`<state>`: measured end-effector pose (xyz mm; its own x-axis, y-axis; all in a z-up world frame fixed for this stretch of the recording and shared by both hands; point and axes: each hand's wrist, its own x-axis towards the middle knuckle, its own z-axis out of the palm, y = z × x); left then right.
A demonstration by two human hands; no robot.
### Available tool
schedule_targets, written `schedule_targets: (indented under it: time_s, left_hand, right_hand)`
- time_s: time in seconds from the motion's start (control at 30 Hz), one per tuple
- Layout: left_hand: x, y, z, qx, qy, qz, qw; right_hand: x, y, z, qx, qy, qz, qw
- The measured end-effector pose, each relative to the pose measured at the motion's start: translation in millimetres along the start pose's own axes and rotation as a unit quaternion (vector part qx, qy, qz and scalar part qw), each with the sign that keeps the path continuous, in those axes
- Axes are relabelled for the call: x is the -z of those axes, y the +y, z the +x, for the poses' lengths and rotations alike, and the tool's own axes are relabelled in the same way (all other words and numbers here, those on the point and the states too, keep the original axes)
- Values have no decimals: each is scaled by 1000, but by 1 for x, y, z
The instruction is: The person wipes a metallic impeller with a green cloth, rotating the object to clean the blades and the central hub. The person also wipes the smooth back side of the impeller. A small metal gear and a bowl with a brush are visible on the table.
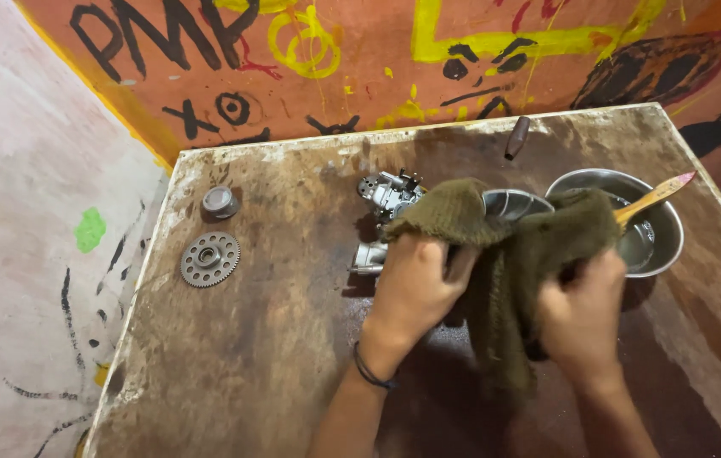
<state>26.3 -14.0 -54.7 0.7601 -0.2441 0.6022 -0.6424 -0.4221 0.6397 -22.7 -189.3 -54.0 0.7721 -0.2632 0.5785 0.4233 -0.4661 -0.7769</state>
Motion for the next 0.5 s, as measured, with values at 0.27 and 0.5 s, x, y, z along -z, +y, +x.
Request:
schedule_targets:
  time_s: [0.27,0.5]
  left_hand:
    - [-2,10,2,118,95,-66,986]
    - [-66,-65,-22,306,160,-526,778]
  right_hand:
    - [-18,54,-21,-54,-1,159,986]
    - [-27,66,4,-273,103,431,854]
